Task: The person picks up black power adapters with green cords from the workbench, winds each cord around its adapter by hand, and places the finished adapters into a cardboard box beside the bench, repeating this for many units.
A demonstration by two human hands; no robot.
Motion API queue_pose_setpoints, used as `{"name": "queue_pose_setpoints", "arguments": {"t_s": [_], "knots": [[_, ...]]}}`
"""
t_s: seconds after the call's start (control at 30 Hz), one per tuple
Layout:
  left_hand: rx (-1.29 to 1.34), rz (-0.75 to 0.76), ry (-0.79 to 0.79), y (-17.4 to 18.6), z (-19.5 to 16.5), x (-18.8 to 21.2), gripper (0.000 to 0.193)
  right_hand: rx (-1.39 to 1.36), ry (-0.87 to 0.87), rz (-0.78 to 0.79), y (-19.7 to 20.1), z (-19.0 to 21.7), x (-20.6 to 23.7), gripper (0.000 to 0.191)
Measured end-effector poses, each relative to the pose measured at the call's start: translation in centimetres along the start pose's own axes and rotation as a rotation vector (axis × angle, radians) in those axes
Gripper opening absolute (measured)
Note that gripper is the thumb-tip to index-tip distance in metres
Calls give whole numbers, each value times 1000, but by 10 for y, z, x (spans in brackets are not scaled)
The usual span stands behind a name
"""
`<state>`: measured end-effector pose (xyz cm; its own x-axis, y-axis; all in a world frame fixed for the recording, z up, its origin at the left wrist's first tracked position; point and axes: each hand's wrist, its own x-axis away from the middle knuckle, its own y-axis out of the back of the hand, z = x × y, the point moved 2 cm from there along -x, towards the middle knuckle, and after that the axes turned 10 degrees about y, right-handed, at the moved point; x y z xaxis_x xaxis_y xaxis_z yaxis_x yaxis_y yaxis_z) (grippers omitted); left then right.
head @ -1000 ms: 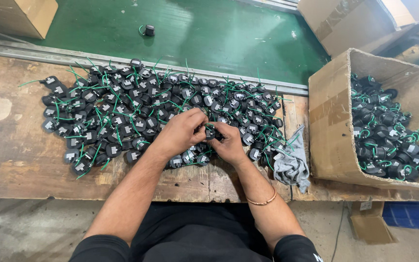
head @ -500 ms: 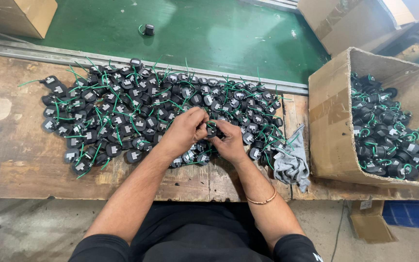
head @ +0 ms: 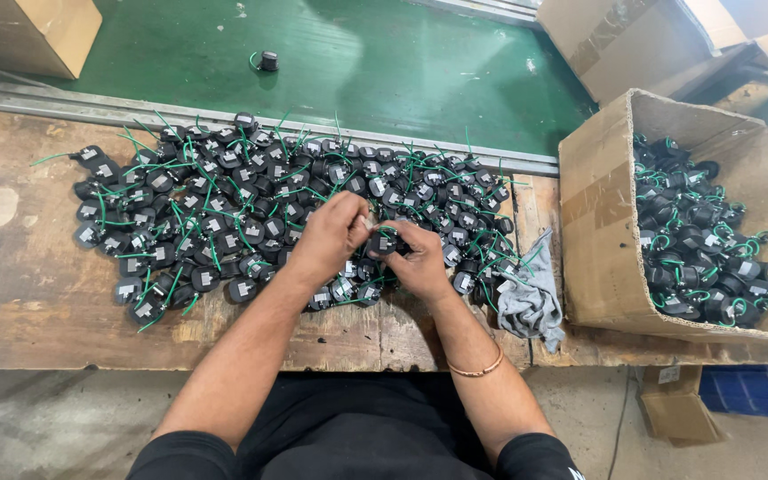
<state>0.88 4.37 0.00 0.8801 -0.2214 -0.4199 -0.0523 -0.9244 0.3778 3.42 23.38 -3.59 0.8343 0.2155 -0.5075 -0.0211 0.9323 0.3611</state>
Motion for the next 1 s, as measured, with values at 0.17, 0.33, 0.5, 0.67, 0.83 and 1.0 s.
{"name": "queue_pose_setpoints", "arguments": {"t_s": [0.17,0.33,0.5,0.67,0.83,1.0], "knots": [[13,-121,25,9,-1,-2,9,-319,72,-224,18,23,-11,34],[-98,-235,-108,13,-16,-2,9,-1001,35,-533,97,58,-8,75],[-230,-168,-65,15,-24,1,15,-535,264,-922,216,71,4,71],[-359,-141,-72,15,-25,0,24,1412,275,-935,291,73,0,71],[-491,-59,-16,11,-22,1,24,1200,-188,-612,296,37,-9,47],[-486,-87,-10,10,-19,3,25,969,163,-522,250,43,-15,44]]}}
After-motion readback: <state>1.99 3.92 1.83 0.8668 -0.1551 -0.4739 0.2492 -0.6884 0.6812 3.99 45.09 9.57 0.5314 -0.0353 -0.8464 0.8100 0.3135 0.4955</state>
